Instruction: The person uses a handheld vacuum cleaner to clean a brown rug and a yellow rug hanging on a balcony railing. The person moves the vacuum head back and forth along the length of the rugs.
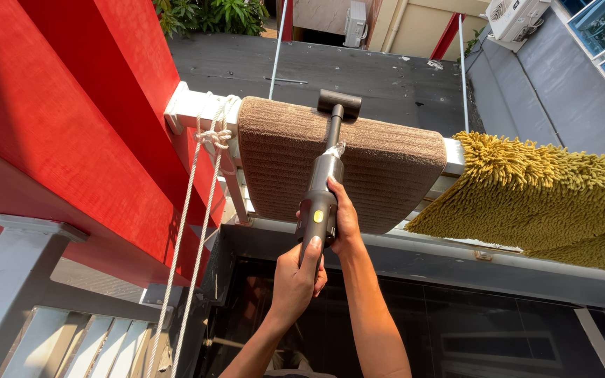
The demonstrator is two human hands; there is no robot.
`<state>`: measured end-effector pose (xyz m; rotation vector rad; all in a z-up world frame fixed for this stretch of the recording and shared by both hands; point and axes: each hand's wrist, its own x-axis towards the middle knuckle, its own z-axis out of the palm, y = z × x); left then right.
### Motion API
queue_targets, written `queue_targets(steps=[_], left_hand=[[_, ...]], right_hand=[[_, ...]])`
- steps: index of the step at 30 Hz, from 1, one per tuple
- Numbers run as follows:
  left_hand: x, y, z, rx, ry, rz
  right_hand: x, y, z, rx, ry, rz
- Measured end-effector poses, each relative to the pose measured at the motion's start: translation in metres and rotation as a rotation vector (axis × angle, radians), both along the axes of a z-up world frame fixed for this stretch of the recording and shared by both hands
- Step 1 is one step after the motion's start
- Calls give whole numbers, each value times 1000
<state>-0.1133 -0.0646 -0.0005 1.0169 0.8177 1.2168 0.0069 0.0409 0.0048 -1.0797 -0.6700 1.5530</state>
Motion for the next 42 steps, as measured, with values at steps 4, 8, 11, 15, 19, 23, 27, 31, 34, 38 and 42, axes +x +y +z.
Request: queue_targets(steps=[4, 8, 11, 15, 19, 23, 27, 31, 34, 38, 42], left_hand=[[0, -4, -2, -7, 29, -8], [-4, -11, -1, -5, 19, -10], [-5, -15, 1, 3, 9, -11], [-7, -24, 3, 7, 3, -14], [-9, -36, 3, 0, -18, -7], [-13, -48, 2, 1, -7, 2], [-17, -60, 3, -21, 12, 9], [-24, -70, 3, 6, 5, 17], [-30, -77, 5, -2, -1, 23], [-38, -84, 8, -5, -2, 36], [-47, -88, 14, -15, -7, 39]], right_hand=[[-1, -5, -1, -7, 1, -9], [-3, -11, 0, -8, 10, -2], [-5, -15, -1, -20, -6, -18], [-5, -22, -3, -10, 14, 3], [-7, -33, -4, 0, 37, 27], [-12, -46, -1, -7, -6, 11], [-17, -58, 0, -31, -11, 4], [-26, -70, 2, -28, -50, -24], [-31, -77, 4, -53, -46, -24], [-38, -83, 6, -8, -4, 39], [-47, -84, 7, 14, 27, 73]])
